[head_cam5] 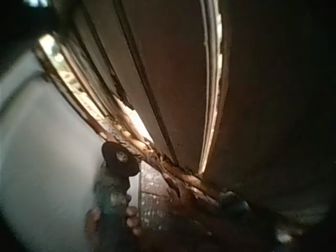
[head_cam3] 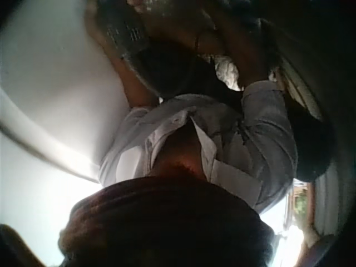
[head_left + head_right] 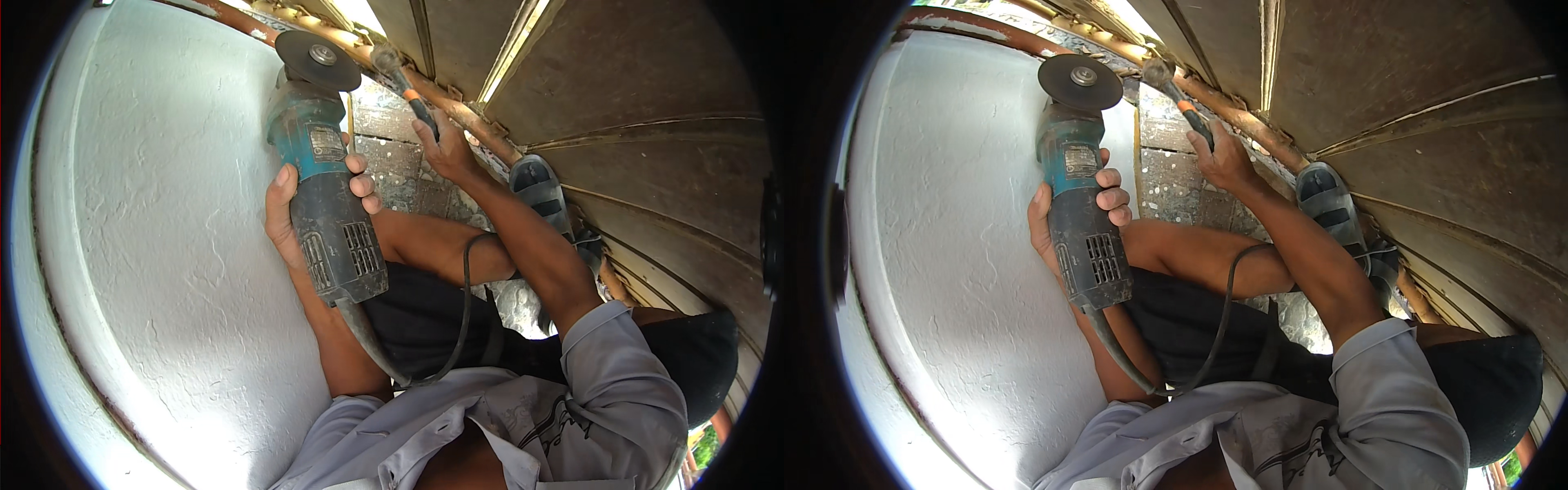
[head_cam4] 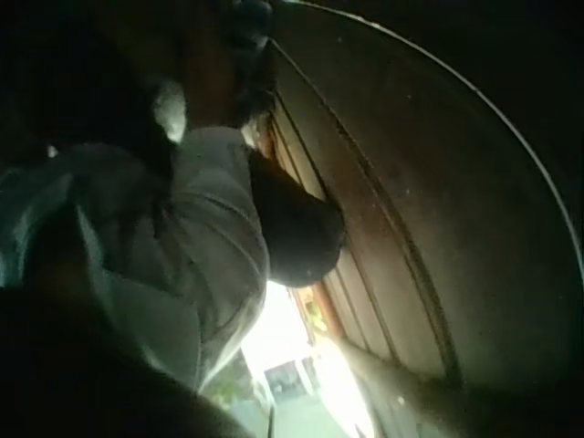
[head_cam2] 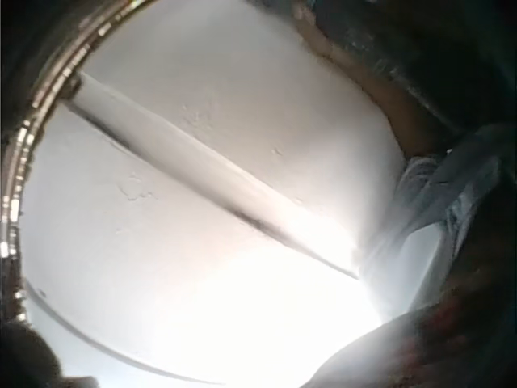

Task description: Use an angle grinder to smooth or cut metal components on a large gate frame.

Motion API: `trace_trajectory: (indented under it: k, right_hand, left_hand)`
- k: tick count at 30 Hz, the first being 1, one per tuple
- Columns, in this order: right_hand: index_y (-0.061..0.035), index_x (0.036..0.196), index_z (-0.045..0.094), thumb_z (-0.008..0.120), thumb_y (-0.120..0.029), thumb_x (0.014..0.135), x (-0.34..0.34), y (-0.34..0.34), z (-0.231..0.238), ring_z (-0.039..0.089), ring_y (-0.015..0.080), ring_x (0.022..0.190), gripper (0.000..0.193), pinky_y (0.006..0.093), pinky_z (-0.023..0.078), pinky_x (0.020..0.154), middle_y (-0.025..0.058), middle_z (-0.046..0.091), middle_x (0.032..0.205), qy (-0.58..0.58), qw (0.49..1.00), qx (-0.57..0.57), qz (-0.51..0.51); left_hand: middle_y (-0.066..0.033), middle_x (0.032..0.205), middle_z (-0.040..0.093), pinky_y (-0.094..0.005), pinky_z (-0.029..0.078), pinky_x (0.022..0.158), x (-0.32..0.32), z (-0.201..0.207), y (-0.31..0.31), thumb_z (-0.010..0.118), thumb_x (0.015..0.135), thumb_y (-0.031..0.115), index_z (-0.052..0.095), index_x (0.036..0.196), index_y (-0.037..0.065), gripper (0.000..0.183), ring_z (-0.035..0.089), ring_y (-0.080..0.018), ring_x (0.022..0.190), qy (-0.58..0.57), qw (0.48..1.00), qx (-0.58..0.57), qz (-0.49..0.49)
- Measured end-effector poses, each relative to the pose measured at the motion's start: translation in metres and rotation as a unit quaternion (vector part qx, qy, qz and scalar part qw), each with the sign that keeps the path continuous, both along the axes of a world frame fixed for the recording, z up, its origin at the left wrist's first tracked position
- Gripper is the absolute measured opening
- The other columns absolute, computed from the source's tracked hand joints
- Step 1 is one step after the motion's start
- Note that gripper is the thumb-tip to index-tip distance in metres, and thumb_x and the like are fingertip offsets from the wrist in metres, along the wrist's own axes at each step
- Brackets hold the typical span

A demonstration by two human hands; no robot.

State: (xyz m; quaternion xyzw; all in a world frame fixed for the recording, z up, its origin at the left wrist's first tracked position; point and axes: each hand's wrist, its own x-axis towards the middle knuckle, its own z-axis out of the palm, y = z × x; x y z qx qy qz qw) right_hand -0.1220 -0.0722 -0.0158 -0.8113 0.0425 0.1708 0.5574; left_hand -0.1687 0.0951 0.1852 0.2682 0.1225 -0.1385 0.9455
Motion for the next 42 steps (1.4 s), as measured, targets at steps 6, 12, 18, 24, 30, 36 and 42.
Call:
trace_trajectory:
  k: [6, 12, 18, 24, 30, 36, 42]
  right_hand:
    - [0.0031, 0.102, 0.056, 0.048, -0.046, 0.093, 0.050, -0.020, -0.021, 0.062, 0.0352, 0.079, 0.051, 0.0448, 0.045, 0.073, 0.0237, 0.061, 0.083, 0.017, 0.991, -0.117, 0.060]
    - [0.0016, 0.098, 0.059, 0.046, -0.051, 0.093, 0.015, -0.020, 0.002, 0.060, 0.0281, 0.075, 0.054, 0.0410, 0.045, 0.071, 0.0162, 0.059, 0.079, 0.026, 0.999, -0.033, 0.006]
    - [-0.0004, 0.093, 0.056, 0.050, -0.042, 0.095, 0.011, -0.036, 0.011, 0.052, 0.0177, 0.068, 0.042, 0.0357, 0.041, 0.064, 0.0074, 0.051, 0.070, -0.144, 0.987, 0.037, -0.054]
    - [0.0000, 0.092, 0.053, 0.051, -0.041, 0.095, 0.036, -0.030, 0.006, 0.056, 0.0291, 0.065, 0.041, 0.0412, 0.045, 0.066, 0.0160, 0.055, 0.068, -0.198, 0.977, 0.054, -0.056]
    - [-0.0005, 0.095, 0.058, 0.051, -0.042, 0.094, 0.032, -0.026, 0.011, 0.058, 0.0359, 0.068, 0.042, 0.0440, 0.044, 0.068, 0.0195, 0.058, 0.071, -0.115, 0.993, -0.017, -0.009]
    - [-0.0016, 0.087, 0.055, 0.053, -0.034, 0.097, 0.044, -0.031, 0.065, 0.045, 0.0082, 0.056, 0.033, 0.0284, 0.038, 0.051, -0.0001, 0.048, 0.062, -0.091, 0.987, 0.125, -0.031]
    - [0.0000, 0.089, 0.056, 0.053, -0.031, 0.095, 0.045, -0.032, 0.026, 0.060, 0.0219, 0.061, 0.032, 0.0344, 0.046, 0.057, 0.0142, 0.059, 0.067, -0.242, 0.969, 0.001, -0.057]
  left_hand:
    - [-0.0193, 0.104, 0.046, -0.0382, 0.047, 0.072, 0.009, -0.007, -0.010, 0.055, 0.088, 0.038, 0.027, 0.134, -0.012, 0.073, 0.051, -0.0239, 0.089, -0.017, 1.000, -0.007, -0.017]
    - [-0.0194, 0.105, 0.047, -0.0389, 0.048, 0.072, 0.002, -0.002, -0.005, 0.054, 0.088, 0.039, 0.026, 0.134, -0.011, 0.074, 0.052, -0.0238, 0.088, -0.033, 0.999, 0.001, -0.004]
    - [-0.0206, 0.106, 0.048, -0.0399, 0.048, 0.072, 0.005, -0.008, -0.007, 0.054, 0.089, 0.039, 0.022, 0.137, -0.010, 0.076, 0.054, -0.0249, 0.089, -0.069, 0.996, -0.046, -0.021]
    - [-0.0247, 0.100, 0.056, -0.0414, 0.054, 0.066, 0.007, 0.003, -0.016, 0.054, 0.088, 0.038, 0.035, 0.131, -0.009, 0.067, 0.062, -0.0291, 0.081, -0.080, 0.993, -0.090, 0.009]
    - [-0.0254, 0.099, 0.057, -0.0420, 0.056, 0.066, 0.003, -0.003, -0.013, 0.055, 0.088, 0.035, 0.038, 0.127, -0.009, 0.062, 0.062, -0.0309, 0.082, -0.085, 0.993, -0.082, 0.021]
    - [-0.0227, 0.106, 0.050, -0.0407, 0.050, 0.068, 0.000, -0.011, -0.004, 0.056, 0.087, 0.040, 0.024, 0.139, -0.010, 0.079, 0.058, -0.0261, 0.085, -0.128, 0.989, -0.066, -0.030]
    - [-0.0234, 0.107, 0.050, -0.0409, 0.051, 0.069, 0.006, -0.010, -0.009, 0.055, 0.087, 0.040, 0.024, 0.139, -0.010, 0.078, 0.058, -0.0269, 0.086, -0.167, 0.980, -0.102, -0.040]
